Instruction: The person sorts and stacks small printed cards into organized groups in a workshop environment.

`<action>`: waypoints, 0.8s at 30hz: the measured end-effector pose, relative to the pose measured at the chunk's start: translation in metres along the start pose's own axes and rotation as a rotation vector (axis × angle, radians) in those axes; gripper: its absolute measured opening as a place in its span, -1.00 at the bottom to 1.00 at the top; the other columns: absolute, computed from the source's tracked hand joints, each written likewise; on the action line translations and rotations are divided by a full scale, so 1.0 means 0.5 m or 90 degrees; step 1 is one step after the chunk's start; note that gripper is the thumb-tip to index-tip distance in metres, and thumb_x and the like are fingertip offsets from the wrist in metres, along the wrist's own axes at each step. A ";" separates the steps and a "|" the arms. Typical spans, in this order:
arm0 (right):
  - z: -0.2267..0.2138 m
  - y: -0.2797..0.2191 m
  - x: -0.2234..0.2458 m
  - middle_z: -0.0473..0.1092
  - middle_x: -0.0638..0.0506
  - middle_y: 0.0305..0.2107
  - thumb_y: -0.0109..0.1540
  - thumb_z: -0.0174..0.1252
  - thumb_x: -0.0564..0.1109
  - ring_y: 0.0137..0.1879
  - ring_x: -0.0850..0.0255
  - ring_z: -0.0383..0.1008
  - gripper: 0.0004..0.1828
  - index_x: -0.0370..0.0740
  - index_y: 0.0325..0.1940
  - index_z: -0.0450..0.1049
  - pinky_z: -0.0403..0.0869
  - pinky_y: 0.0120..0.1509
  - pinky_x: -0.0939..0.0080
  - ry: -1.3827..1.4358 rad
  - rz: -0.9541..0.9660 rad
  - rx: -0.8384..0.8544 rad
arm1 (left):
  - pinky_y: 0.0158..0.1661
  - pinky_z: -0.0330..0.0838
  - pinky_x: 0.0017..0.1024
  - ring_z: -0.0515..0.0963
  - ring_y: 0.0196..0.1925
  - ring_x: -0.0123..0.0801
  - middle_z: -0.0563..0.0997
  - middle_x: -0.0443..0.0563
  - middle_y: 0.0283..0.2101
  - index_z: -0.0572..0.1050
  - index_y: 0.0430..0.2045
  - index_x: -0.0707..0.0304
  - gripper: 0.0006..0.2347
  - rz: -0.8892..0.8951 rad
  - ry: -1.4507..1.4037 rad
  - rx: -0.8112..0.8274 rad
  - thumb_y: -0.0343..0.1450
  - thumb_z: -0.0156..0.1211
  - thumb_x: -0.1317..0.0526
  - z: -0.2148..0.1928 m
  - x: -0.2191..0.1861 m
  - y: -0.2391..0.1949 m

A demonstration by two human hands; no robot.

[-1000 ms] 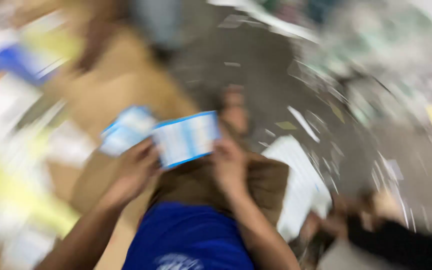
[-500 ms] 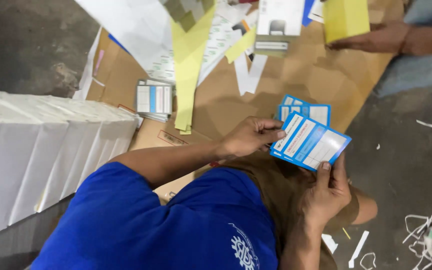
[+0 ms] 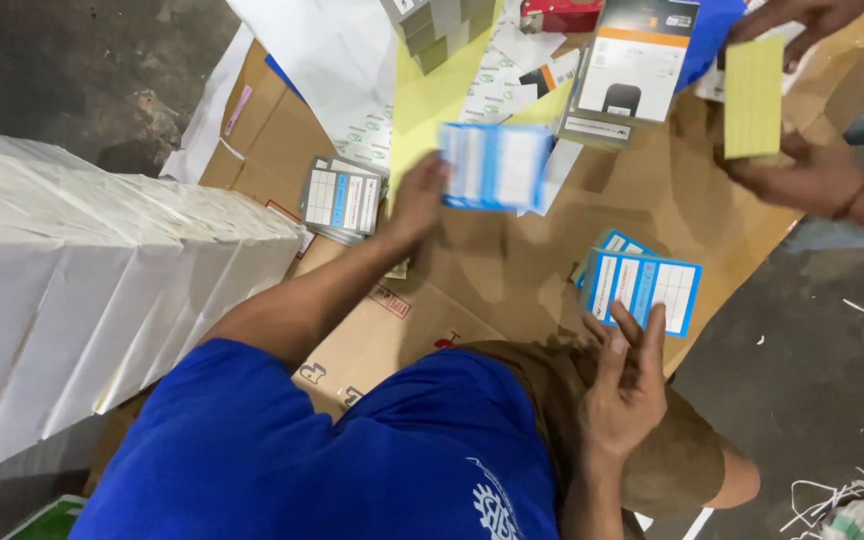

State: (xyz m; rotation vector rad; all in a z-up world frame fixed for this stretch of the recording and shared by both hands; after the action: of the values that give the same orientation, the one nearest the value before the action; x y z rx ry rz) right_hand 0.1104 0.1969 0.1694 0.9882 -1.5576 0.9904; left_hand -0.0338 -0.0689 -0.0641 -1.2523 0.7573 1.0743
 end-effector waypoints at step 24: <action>-0.023 -0.031 -0.012 0.43 -0.27 0.15 0.47 -0.04 -0.26 0.15 0.06 0.55 -0.42 -0.42 0.58 0.08 0.56 0.16 0.17 -0.032 0.066 -0.072 | -0.11 0.50 -0.17 0.66 -0.13 0.04 0.66 0.31 -0.19 0.63 -0.22 0.38 -0.81 -0.022 0.655 -0.395 0.41 0.21 0.24 -0.437 -0.114 0.201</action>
State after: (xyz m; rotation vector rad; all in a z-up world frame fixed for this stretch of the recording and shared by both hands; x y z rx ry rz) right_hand 0.1294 0.2034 0.1672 0.8673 -1.7016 0.9433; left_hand -0.1248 -0.2970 -0.0907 -2.4043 1.1881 0.5803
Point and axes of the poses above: each hand's wrist, its own y-axis towards the middle knuckle, its own z-axis out of the palm, x = y × z, the point moved 1 cm from there along y, towards the middle knuckle
